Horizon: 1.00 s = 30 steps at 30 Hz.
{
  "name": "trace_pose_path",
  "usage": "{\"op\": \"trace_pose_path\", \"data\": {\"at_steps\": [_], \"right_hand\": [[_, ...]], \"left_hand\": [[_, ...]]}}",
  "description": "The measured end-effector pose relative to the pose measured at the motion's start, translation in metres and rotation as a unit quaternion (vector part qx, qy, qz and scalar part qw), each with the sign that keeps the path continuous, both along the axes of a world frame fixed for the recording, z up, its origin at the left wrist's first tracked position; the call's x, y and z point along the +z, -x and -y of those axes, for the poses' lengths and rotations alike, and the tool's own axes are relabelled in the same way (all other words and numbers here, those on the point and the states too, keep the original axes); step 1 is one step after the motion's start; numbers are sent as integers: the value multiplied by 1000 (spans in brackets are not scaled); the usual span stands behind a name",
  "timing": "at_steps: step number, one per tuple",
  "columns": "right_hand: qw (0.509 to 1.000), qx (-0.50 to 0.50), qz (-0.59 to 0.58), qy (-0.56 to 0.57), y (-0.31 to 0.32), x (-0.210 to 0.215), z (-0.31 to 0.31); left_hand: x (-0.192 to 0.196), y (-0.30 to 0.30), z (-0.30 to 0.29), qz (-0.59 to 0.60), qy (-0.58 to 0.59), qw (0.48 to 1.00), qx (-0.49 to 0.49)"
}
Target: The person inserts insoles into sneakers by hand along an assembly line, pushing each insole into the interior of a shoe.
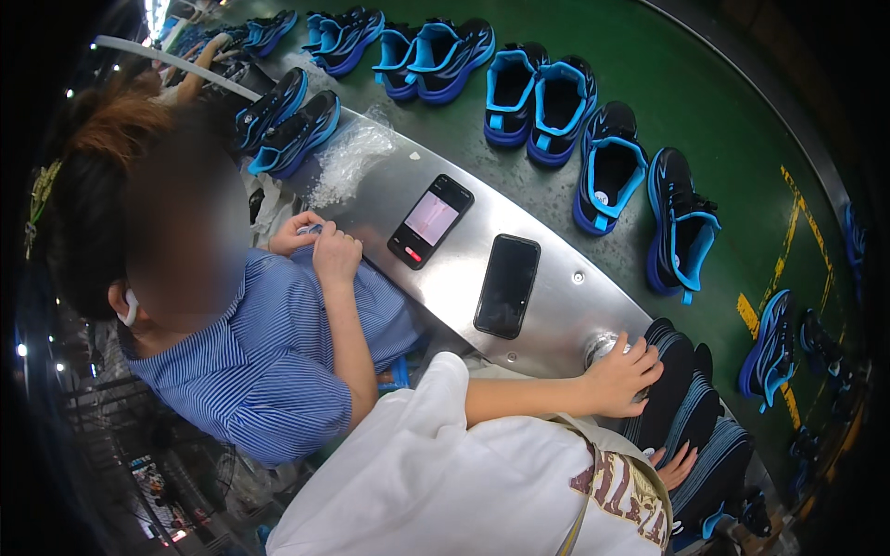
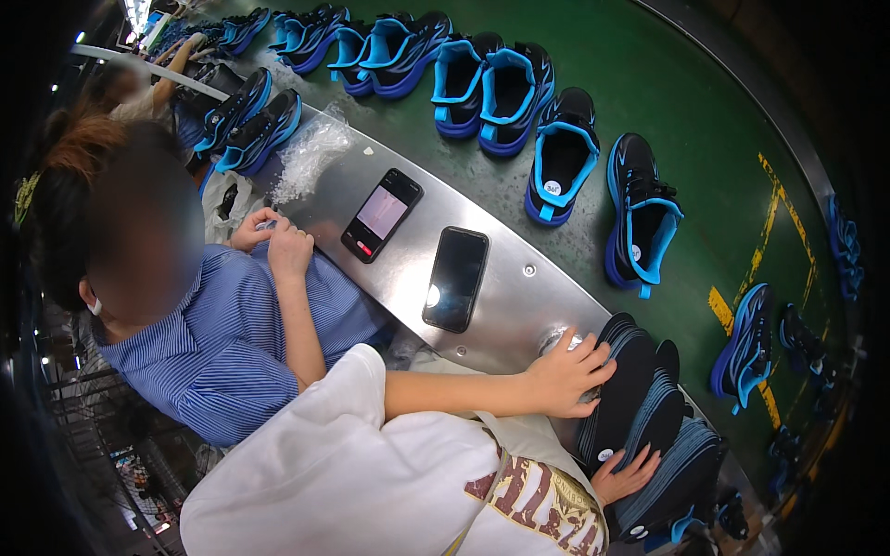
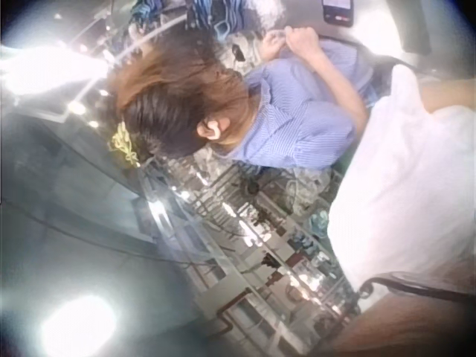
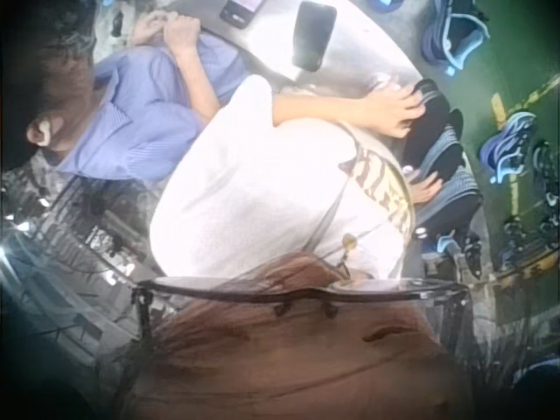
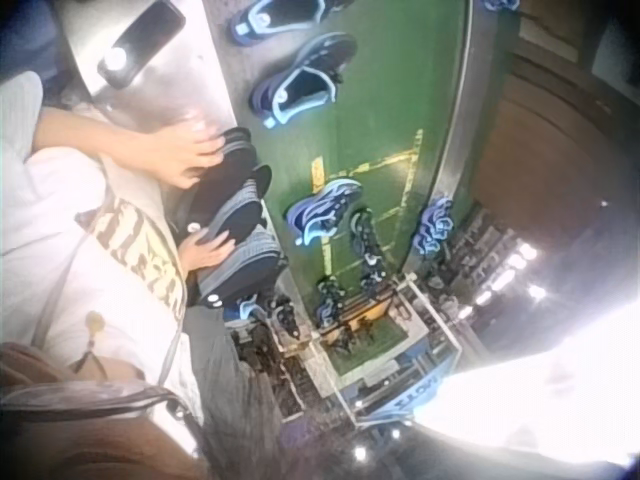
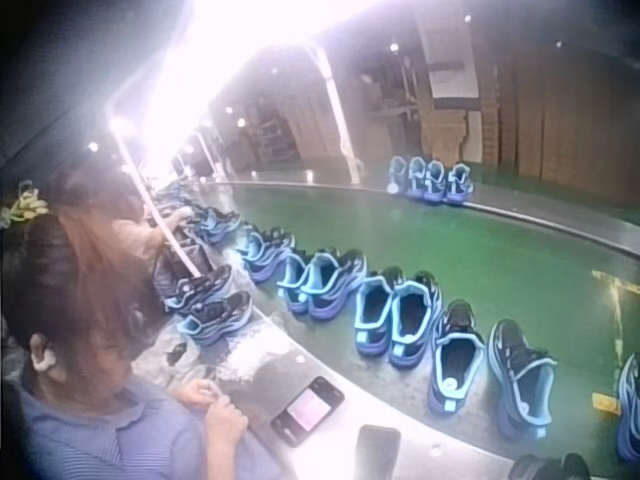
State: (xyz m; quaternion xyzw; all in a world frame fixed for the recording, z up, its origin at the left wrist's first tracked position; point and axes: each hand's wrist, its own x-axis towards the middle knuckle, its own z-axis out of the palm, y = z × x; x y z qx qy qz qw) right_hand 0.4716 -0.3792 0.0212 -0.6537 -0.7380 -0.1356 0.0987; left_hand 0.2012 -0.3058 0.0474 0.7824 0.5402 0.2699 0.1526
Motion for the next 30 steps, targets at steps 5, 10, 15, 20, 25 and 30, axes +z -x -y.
{"op": "trace_pose_path", "data": {"at_steps": [5,10,15,20,25,30], "right_hand": [[1000,4,-4,-17,-6,-6,4],[999,-29,4,-19,-1,-3,4],[999,-3,9,-30,-10,-4,5],[1000,-16,14,-15,-15,-4,7],[1000,-25,15,-8,-19,-2,3],[1000,-5,11,-8,-25,-2,0]], "left_hand": [[5,-1,0,35,46,998,-9],[4,-2,1,51,-2,999,5],[6,-8,1,41,-6,999,13],[2,-15,2,64,-20,998,14],[-15,-33,2,113,26,993,17],[-4,-28,-1,77,16,997,19]]}}
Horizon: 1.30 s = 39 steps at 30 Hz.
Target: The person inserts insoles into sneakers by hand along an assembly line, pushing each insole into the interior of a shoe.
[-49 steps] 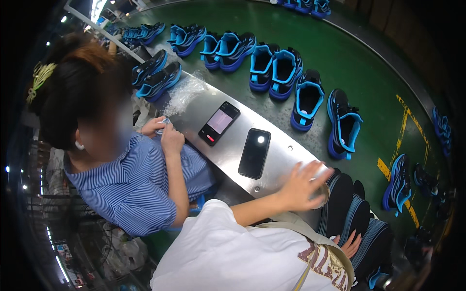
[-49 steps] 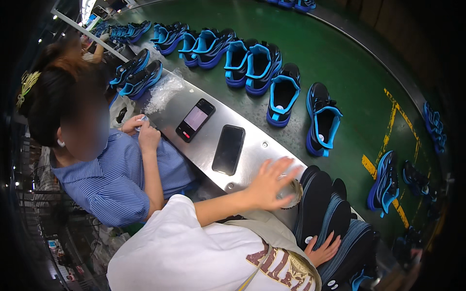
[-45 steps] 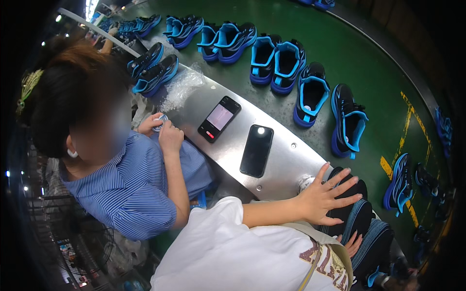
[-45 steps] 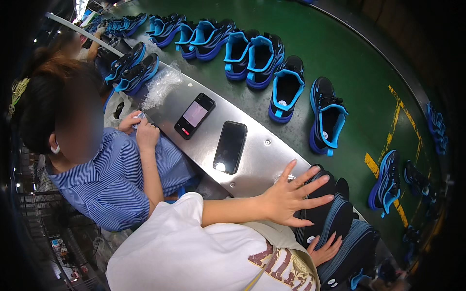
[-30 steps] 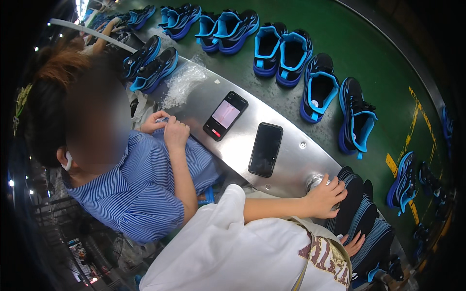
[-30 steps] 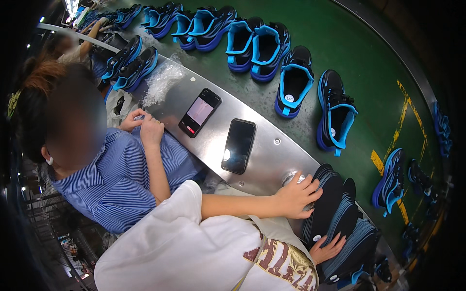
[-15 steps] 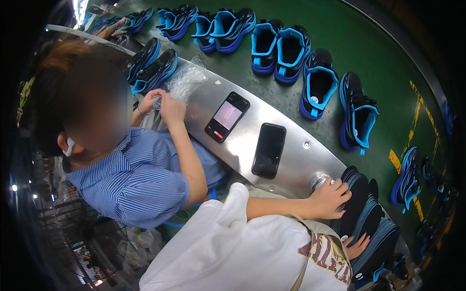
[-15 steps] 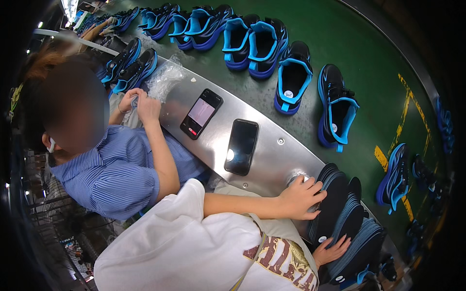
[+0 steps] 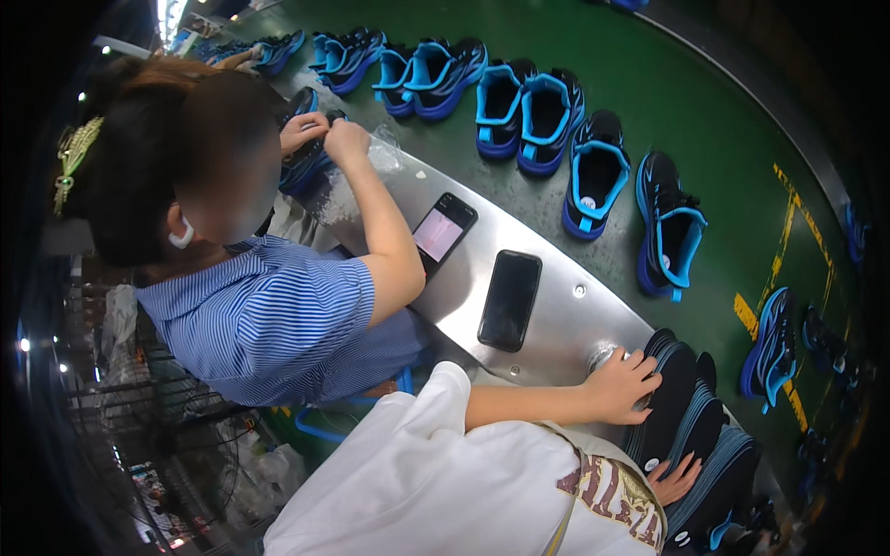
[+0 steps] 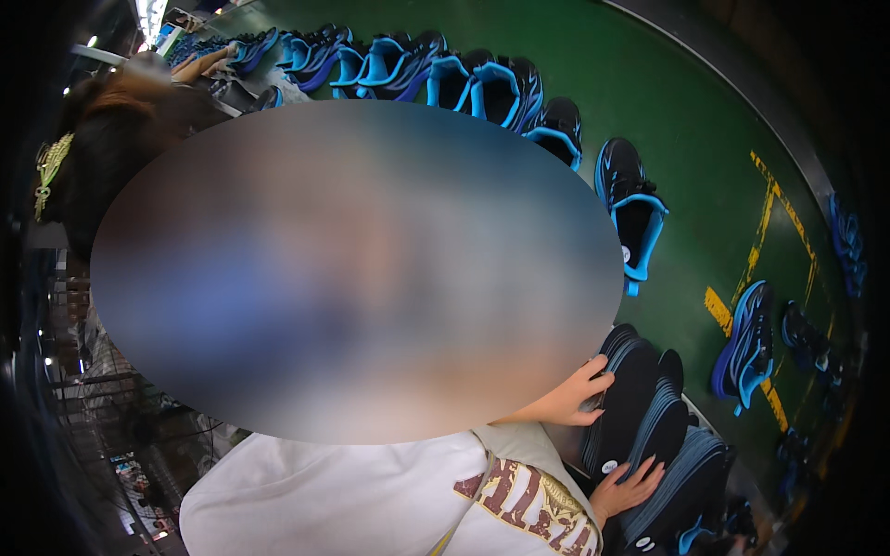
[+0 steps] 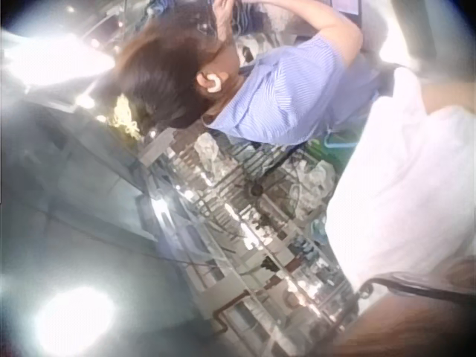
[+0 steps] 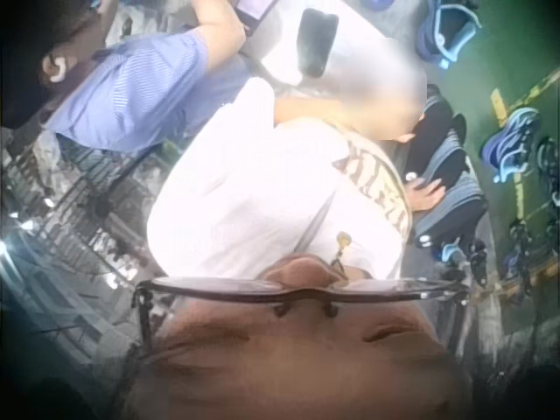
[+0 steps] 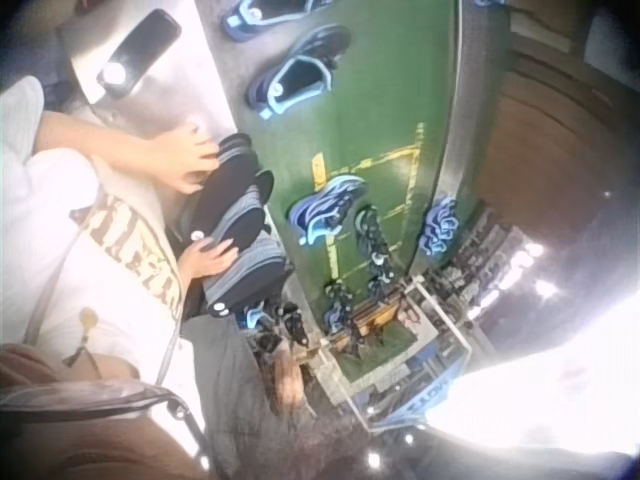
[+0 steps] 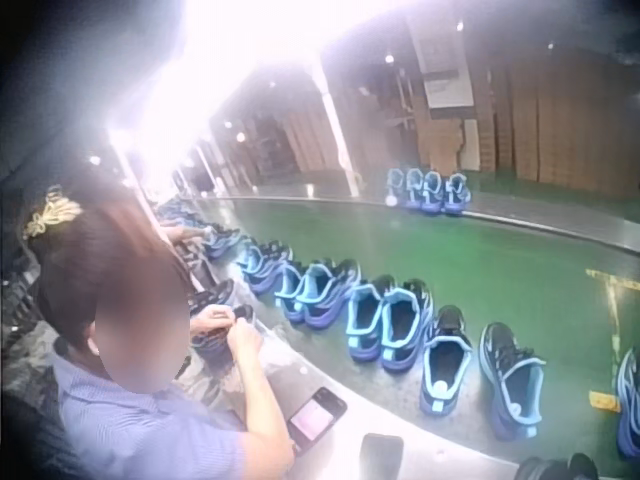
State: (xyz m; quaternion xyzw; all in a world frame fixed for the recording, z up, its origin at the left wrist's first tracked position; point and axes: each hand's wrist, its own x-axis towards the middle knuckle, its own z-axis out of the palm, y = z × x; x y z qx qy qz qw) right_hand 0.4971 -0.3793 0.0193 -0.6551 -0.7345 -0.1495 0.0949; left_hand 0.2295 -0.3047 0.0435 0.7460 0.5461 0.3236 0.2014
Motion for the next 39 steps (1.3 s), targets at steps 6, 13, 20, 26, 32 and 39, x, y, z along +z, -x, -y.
{"op": "trace_pose_path", "data": {"at_steps": [6,13,20,26,32,39], "right_hand": [[980,137,43,-140,-54,-35,-7],[985,77,65,-143,0,36,-3],[977,106,129,-135,-17,34,-3],[992,74,68,-80,-14,44,0],[991,101,27,-80,-14,57,2],[996,79,-22,-37,-5,76,6]], "left_hand": [[2,-7,-3,-46,63,996,-47],[-14,-24,20,-32,1,999,13],[12,-19,13,-63,21,998,-23],[14,-22,15,-62,5,998,-28],[-14,-31,14,-30,29,995,-86],[-15,-36,3,-104,-127,980,-114]]}}
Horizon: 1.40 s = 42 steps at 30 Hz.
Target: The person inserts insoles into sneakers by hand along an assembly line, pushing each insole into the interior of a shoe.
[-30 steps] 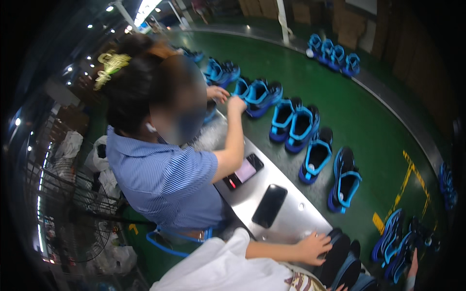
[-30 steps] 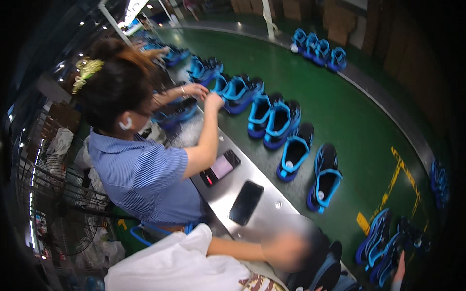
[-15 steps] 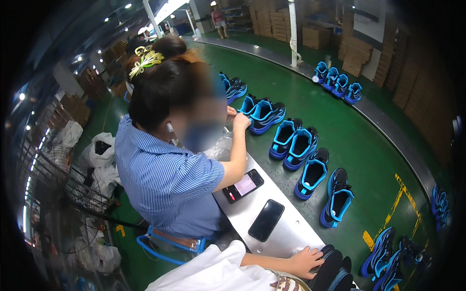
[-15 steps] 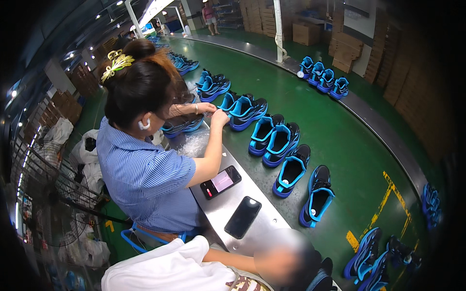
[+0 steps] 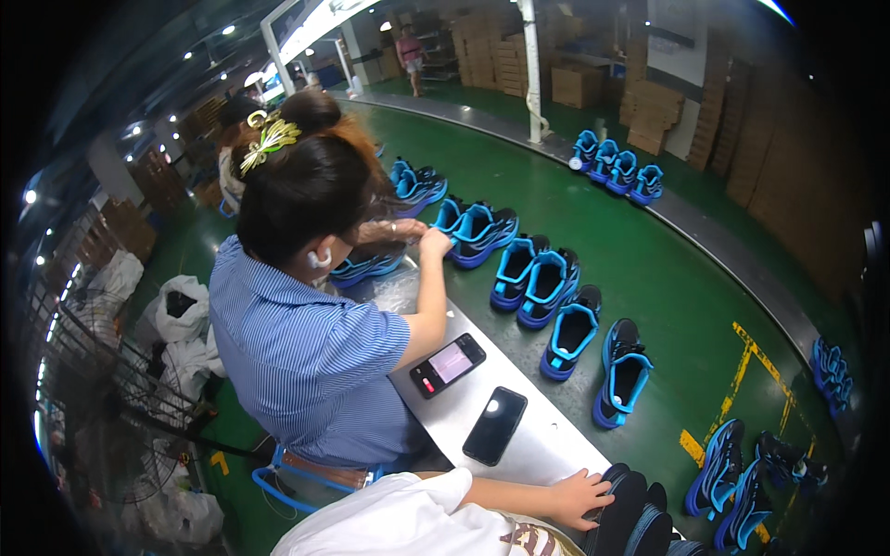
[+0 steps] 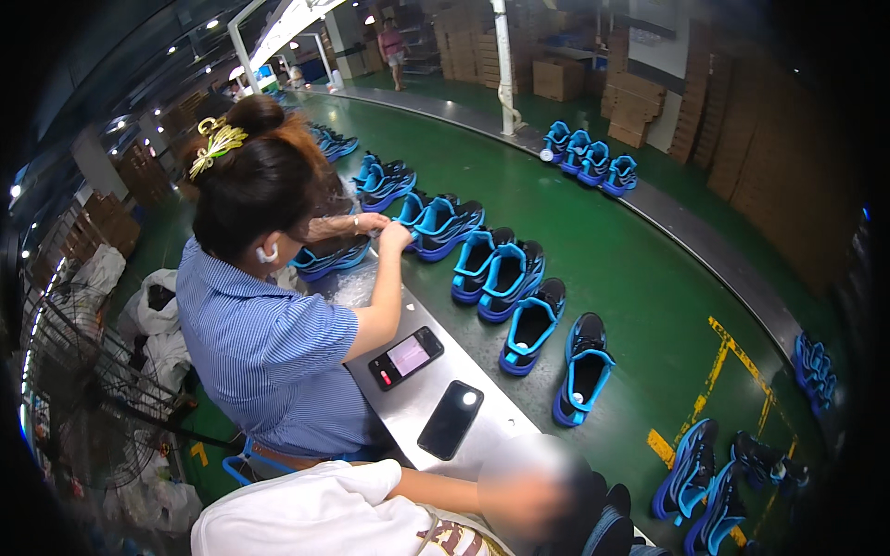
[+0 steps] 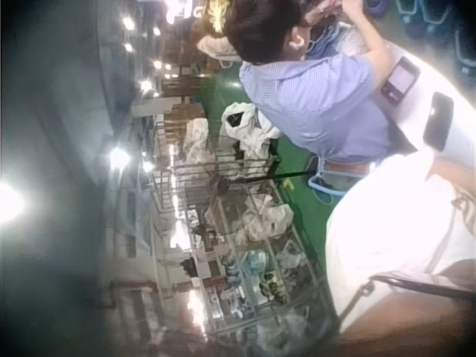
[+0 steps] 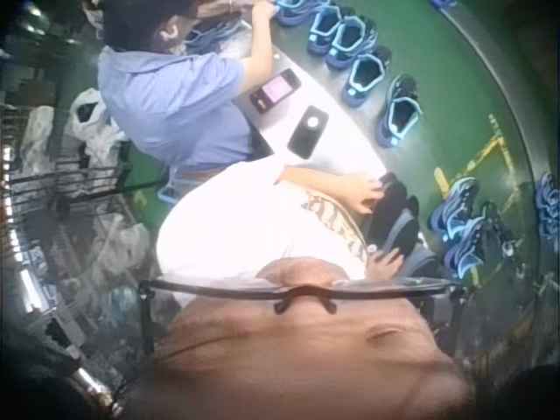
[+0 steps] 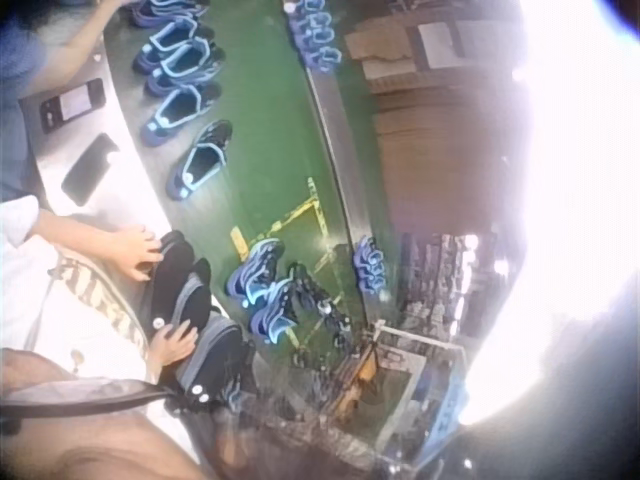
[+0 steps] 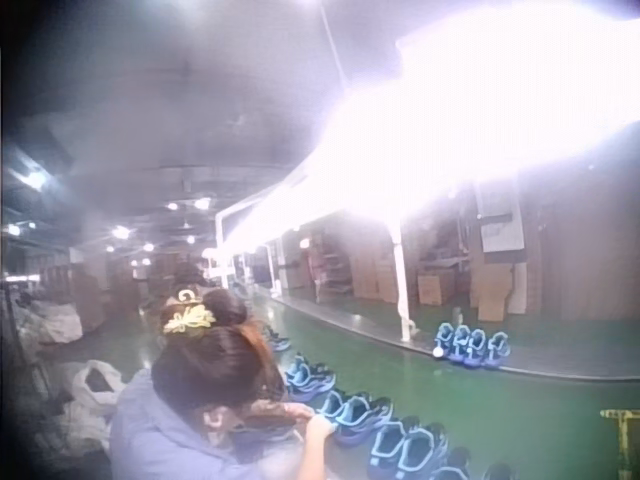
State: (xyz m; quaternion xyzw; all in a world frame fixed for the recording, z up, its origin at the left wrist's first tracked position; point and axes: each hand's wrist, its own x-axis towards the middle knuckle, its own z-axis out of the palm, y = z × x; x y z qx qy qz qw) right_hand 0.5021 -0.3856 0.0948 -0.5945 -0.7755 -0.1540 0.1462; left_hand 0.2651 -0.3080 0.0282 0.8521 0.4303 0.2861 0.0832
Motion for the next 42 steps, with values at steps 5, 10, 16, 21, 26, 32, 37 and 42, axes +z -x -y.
{"op": "trace_pose_path", "data": {"at_steps": [5,10,16,21,26,32,37,42], "right_hand": [[997,-56,-27,45,4,20,5],[996,-69,-48,24,-9,11,8],[985,-44,-160,51,-23,1,-1],[955,-14,-255,150,-24,-16,-15],[943,-4,-140,302,-12,4,-25],[944,5,-105,314,-1,6,-27],[951,-15,-110,287,4,-12,-32],[954,-30,-108,280,6,-26,-38]], "left_hand": [[41,6,6,-24,132,990,-31],[40,-8,1,-65,192,963,-179],[95,-11,-16,64,31,964,-258],[273,34,-21,248,-151,932,-217],[332,44,-10,253,-398,866,-165],[316,23,-37,270,-467,830,-144],[283,14,-54,337,-284,878,-187],[180,-16,-50,247,-29,948,-198]]}}
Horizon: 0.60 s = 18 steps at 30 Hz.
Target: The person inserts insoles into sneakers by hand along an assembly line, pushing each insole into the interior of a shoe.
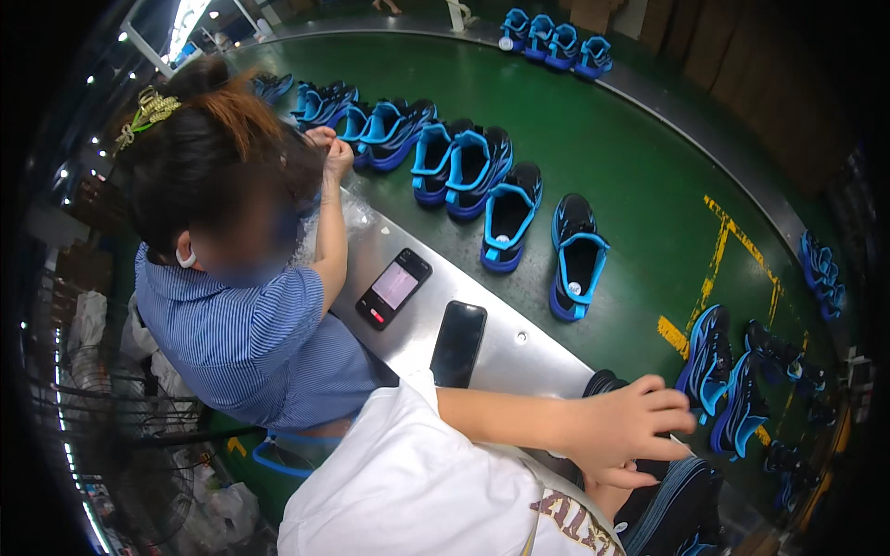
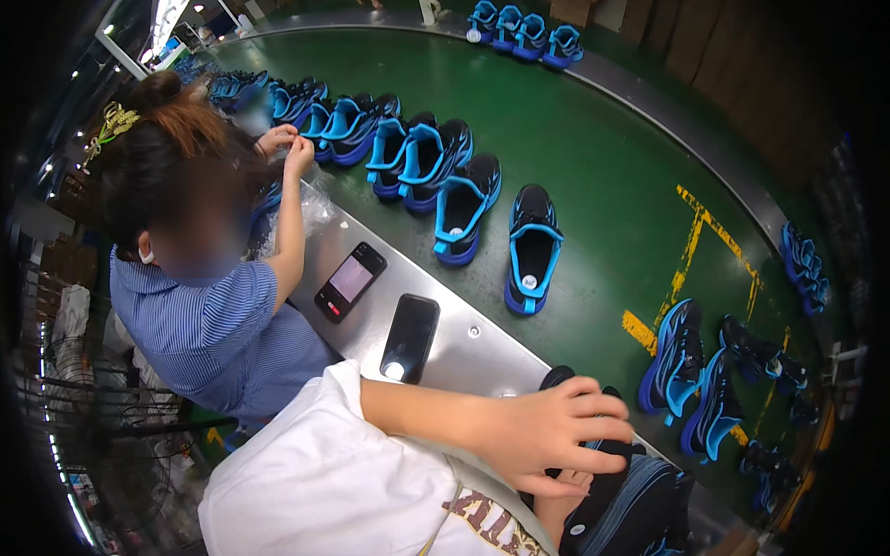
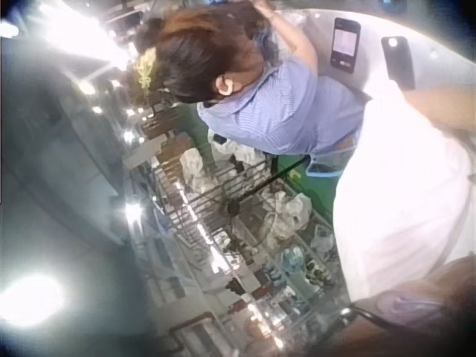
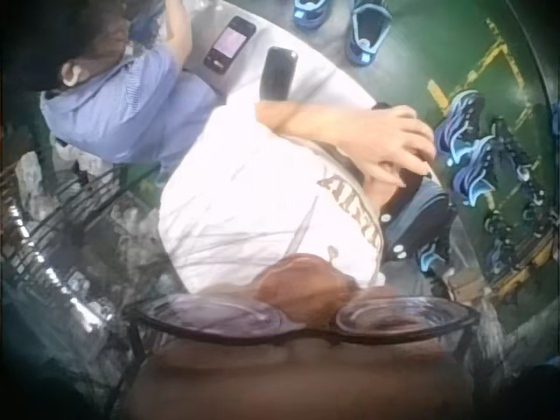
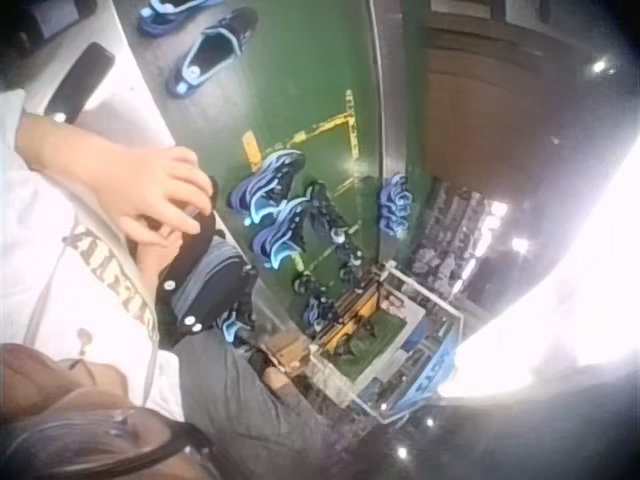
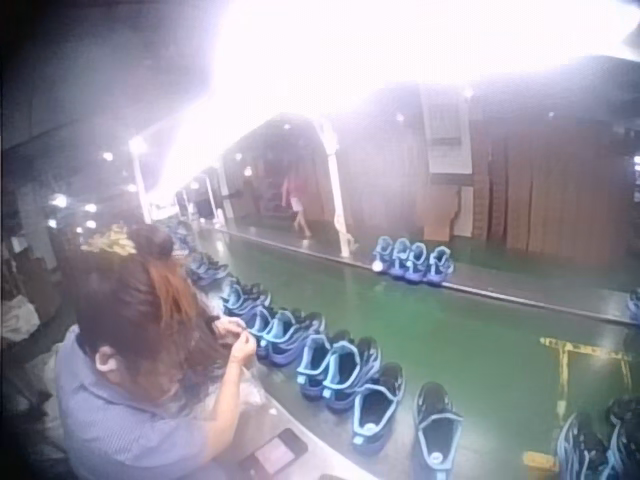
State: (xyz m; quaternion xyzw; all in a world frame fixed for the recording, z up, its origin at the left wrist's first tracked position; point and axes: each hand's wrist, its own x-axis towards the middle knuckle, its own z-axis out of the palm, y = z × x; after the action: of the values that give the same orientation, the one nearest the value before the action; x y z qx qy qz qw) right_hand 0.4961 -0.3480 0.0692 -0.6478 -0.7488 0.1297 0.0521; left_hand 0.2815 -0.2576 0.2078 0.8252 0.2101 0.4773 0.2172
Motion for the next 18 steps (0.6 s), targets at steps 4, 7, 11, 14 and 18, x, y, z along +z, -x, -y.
{"op": "trace_pose_path", "data": {"at_steps": [4,7,11,14,18], "right_hand": [[1000,-6,-6,-2,-4,-4,-3],[1000,-8,1,-21,-3,1,-5],[1000,-10,7,9,-2,2,-12],[1000,-18,9,21,-3,2,-11],[1000,-19,9,20,-7,-1,-7]], "left_hand": [[-113,-15,35,-188,55,978,73],[-149,-18,41,-274,113,952,79],[-156,-27,41,-258,77,953,138],[-156,-28,43,-257,98,953,126],[-157,-31,48,-244,111,955,123]]}}
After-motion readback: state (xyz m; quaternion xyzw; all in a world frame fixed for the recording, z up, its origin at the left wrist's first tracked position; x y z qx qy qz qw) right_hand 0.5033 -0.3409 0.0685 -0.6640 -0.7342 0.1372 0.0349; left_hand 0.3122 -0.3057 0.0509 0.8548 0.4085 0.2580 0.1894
